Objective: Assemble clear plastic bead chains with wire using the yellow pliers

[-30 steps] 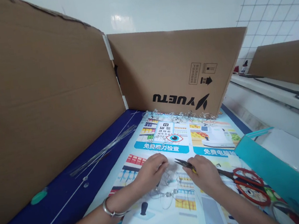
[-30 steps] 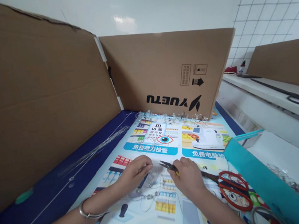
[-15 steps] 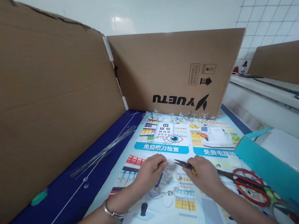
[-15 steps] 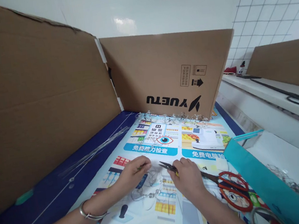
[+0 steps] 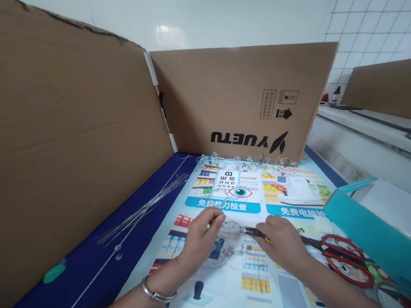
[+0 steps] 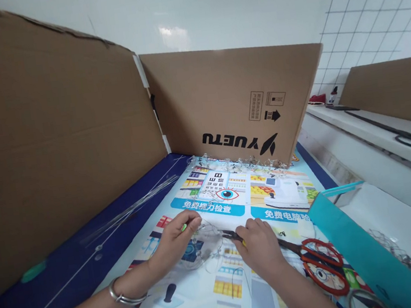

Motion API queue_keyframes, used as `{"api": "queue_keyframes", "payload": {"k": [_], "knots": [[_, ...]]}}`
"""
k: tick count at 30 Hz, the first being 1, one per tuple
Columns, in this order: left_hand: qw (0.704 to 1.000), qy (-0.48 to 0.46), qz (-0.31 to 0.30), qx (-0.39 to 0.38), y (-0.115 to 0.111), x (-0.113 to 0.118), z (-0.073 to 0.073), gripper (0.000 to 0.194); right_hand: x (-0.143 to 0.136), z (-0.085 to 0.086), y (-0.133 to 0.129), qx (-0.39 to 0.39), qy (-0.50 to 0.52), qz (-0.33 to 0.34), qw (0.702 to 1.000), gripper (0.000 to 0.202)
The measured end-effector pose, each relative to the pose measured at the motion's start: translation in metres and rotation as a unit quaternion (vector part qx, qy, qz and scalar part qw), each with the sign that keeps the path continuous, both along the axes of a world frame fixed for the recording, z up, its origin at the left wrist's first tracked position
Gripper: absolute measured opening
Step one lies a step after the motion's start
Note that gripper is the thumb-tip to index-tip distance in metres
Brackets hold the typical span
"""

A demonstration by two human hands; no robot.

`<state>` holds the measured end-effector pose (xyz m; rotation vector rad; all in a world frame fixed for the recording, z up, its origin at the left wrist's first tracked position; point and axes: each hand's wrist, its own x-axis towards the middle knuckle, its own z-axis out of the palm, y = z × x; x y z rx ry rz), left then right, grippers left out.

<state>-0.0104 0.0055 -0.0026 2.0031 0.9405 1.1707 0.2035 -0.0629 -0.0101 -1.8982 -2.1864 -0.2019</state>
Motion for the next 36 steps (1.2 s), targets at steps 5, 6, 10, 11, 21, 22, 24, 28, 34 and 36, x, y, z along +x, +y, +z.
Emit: {"api": "queue_keyframes", "payload": {"k": [5,6,10,11,21,22,24,28,34,36], "knots": [[0.999,-0.009,0.02,0.04,0.003,0.0,-0.002,0.019,-0.001,0.0,-0.001,0.01,-0.006,-0.003,1.0,0.017],[0.998,-0.008,0.022,0.054,0.004,0.0,-0.003,0.018,-0.002,0.0,-0.001,0.011,-0.006,-0.004,1.0,0.017],[0.996,0.021,0.004,0.085,0.005,-0.001,-0.003,0.016,-0.003,0.0,-0.001,0.008,-0.002,-0.014,1.0,0.017],[0.996,0.032,-0.005,0.082,0.005,-0.001,-0.003,0.016,-0.003,0.0,-0.001,0.007,0.002,-0.017,1.0,0.016],[0.998,0.04,-0.032,-0.023,0.003,0.001,-0.002,0.019,-0.001,-0.003,0.002,0.004,0.024,-0.037,0.999,0.017],[0.998,0.039,-0.035,-0.03,0.002,0.0,-0.001,0.019,-0.001,-0.003,0.002,0.005,0.026,-0.036,0.999,0.017],[0.998,0.04,-0.038,-0.041,0.001,0.0,0.0,0.019,0.0,-0.004,0.002,0.006,0.027,-0.034,0.999,0.016],[0.997,0.026,-0.036,-0.063,0.001,0.0,0.001,0.021,0.001,-0.005,0.002,0.006,0.02,-0.027,0.999,0.017],[0.988,0.025,-0.077,-0.13,0.006,0.001,-0.007,0.019,0.001,-0.005,0.002,0.003,0.02,-0.028,0.999,0.019],[0.984,0.036,-0.093,-0.15,0.006,0.002,-0.01,0.018,0.001,-0.005,0.002,0.002,0.018,-0.028,0.999,0.018]]}}
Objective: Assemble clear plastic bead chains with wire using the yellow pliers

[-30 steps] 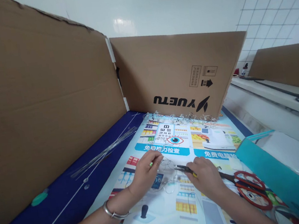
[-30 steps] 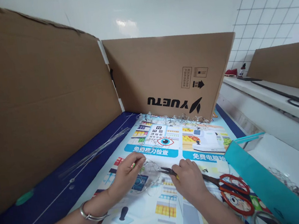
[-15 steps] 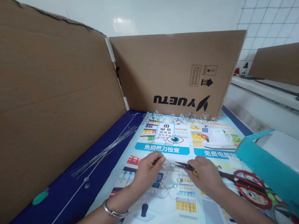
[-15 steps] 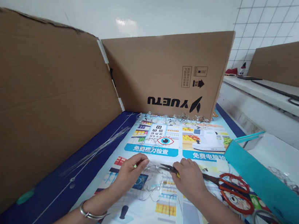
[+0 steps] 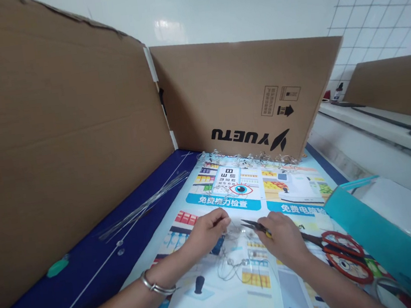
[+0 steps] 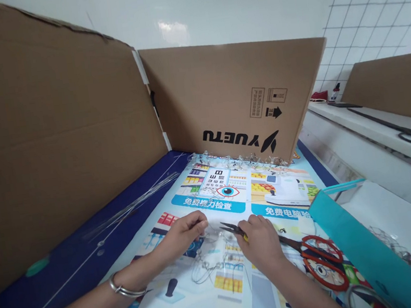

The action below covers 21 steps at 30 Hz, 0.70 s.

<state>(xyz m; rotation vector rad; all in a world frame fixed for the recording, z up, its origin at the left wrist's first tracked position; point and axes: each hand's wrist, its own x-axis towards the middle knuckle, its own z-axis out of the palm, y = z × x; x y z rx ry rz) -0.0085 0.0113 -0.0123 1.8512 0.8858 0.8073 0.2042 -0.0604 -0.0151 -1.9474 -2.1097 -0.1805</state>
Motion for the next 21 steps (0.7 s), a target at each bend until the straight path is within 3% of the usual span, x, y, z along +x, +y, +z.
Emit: {"api": "queue_keyframes", "payload": {"k": [5,11,21], "knots": [[1.0,0.012,-0.001,0.005,-0.001,0.001,-0.001,0.018,-0.001,0.0,0.0,0.0,0.001,-0.001,1.0,0.017],[0.996,0.016,0.061,0.066,0.004,-0.004,0.008,0.02,0.003,-0.005,0.003,-0.004,0.028,-0.011,1.0,0.018],[0.999,0.017,0.019,0.03,0.009,-0.005,0.003,0.019,0.004,-0.008,0.004,-0.001,0.05,-0.005,0.999,0.02]]}}
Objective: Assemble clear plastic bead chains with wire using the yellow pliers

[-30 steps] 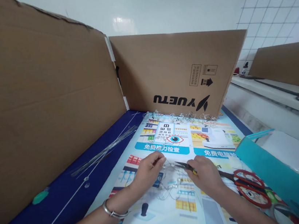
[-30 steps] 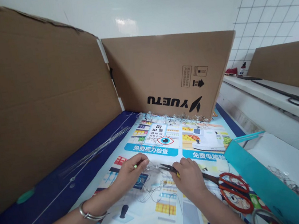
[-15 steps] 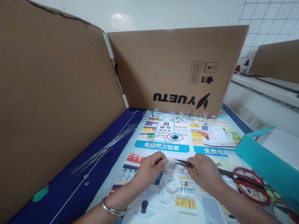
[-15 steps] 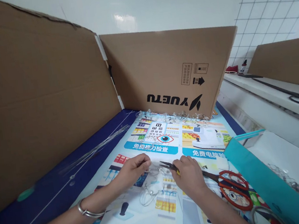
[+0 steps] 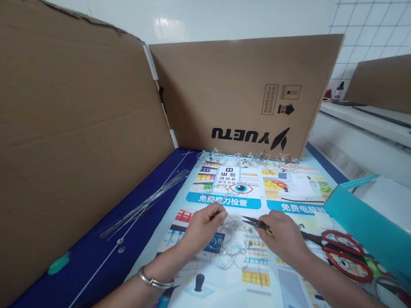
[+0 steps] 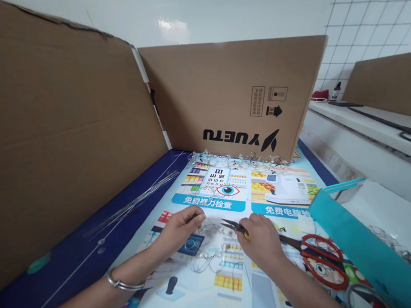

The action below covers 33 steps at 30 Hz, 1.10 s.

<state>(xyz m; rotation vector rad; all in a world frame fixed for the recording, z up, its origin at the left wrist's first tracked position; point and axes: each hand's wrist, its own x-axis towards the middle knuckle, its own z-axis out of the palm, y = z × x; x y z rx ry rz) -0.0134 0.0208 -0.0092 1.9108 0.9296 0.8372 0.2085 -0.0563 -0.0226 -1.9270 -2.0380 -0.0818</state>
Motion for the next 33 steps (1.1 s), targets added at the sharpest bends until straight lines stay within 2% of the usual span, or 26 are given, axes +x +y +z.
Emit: {"api": "queue_keyframes", "payload": {"k": [4,9,17,20,24,27,30,33], "knots": [[0.998,0.01,-0.054,-0.019,0.006,-0.004,0.005,0.018,0.002,0.0,0.001,-0.001,-0.001,0.012,1.0,0.02],[0.99,0.076,-0.109,-0.039,0.014,-0.015,0.016,0.018,0.006,-0.003,0.004,0.004,-0.006,0.032,0.999,0.021],[0.963,0.202,-0.179,-0.006,0.025,-0.033,0.042,0.021,0.009,-0.005,0.007,0.009,-0.01,0.049,0.999,0.023],[0.937,0.289,-0.189,0.049,0.029,-0.046,0.05,0.019,0.009,-0.004,0.007,0.013,-0.012,0.051,0.999,0.023],[0.867,0.451,-0.162,0.137,0.03,-0.064,0.051,0.013,0.009,-0.003,0.006,0.015,-0.013,0.053,0.998,0.022],[0.824,0.519,-0.151,0.17,0.026,-0.068,0.047,0.015,0.01,-0.003,0.006,0.01,-0.014,0.051,0.999,0.022],[0.814,0.534,-0.146,0.173,0.02,-0.063,0.045,0.016,0.01,-0.003,0.006,0.004,-0.012,0.05,0.999,0.022],[0.829,0.516,-0.147,0.158,0.016,-0.057,0.045,0.018,0.01,-0.003,0.007,0.003,-0.011,0.051,0.999,0.023]]}}
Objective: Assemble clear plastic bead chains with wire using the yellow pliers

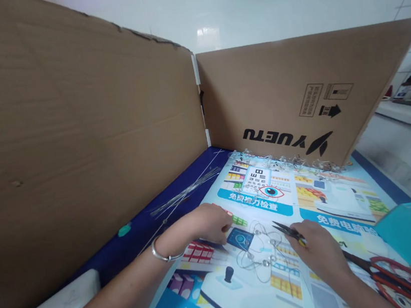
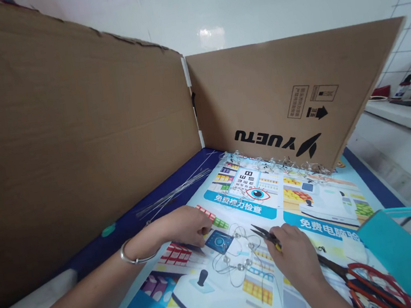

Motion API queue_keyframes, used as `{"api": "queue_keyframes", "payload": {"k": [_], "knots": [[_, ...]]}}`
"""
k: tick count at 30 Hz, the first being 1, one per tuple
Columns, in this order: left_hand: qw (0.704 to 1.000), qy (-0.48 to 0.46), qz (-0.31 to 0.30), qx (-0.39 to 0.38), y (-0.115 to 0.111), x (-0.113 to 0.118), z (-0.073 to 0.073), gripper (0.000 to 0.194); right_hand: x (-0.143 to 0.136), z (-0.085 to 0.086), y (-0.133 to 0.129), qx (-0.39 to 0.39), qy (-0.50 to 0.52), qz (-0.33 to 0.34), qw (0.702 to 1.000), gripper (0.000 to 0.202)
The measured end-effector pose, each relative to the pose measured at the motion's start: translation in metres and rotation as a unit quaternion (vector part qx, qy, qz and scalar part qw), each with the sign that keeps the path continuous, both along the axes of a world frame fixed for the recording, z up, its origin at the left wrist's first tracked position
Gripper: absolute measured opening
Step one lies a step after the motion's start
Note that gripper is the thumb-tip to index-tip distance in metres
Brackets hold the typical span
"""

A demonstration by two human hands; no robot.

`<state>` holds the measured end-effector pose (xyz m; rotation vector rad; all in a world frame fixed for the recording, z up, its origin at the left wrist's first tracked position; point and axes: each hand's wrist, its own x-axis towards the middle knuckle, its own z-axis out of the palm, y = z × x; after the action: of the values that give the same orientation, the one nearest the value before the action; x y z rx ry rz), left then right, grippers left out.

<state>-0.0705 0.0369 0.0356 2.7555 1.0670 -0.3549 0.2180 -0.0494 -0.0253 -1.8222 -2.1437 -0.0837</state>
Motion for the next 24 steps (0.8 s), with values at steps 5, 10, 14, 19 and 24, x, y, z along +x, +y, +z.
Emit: {"api": "queue_keyframes", "payload": {"k": [5,10,14,19,24], "knots": [[0.999,-0.048,-0.024,-0.008,-0.002,0.005,-0.006,0.005,-0.001,-0.001,0.0,0.0,0.003,0.0,1.0,0.021],[0.996,-0.072,-0.045,-0.012,-0.004,0.004,-0.005,0.009,-0.004,0.0,-0.002,0.003,0.007,-0.007,1.0,0.02],[0.99,-0.135,-0.032,0.019,0.0,0.0,0.003,0.015,-0.006,0.003,-0.003,-0.004,0.01,-0.019,1.0,0.018],[0.977,-0.207,0.026,0.053,0.004,0.003,0.005,0.016,-0.008,0.005,-0.006,-0.009,0.016,-0.028,0.999,0.018],[0.955,-0.287,-0.009,0.072,-0.005,0.02,-0.002,0.017,-0.009,0.007,-0.006,-0.014,0.033,-0.035,0.999,0.019]]}}
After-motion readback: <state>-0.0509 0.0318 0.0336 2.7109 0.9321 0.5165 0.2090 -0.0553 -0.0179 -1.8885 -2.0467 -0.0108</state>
